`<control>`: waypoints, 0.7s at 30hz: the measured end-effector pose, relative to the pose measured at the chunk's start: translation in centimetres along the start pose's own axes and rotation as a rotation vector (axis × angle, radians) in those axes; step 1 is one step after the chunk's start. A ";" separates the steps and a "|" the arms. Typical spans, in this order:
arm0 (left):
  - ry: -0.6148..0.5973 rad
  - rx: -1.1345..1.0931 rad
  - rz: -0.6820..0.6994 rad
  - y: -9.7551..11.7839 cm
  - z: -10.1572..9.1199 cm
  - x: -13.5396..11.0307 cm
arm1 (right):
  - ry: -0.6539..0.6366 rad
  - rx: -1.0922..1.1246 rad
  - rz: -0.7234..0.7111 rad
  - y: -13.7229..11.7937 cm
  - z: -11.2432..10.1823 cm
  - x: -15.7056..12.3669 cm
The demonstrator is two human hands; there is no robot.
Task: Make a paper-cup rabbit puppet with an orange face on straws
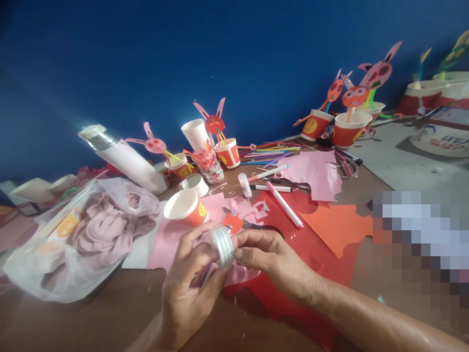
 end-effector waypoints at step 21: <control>0.045 0.026 -0.046 -0.2 -0.1 -0.2 | 0.247 -0.538 -0.512 -1.7 0.3 -1.2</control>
Point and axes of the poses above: each hand's wrist, its own x-axis towards the middle knuckle, its own z-axis out of the palm, y = z × x, the point moved 4 cm from there along x, towards the middle knuckle, and after that the axes turned 8 degrees about z, right-handed, at the moved point
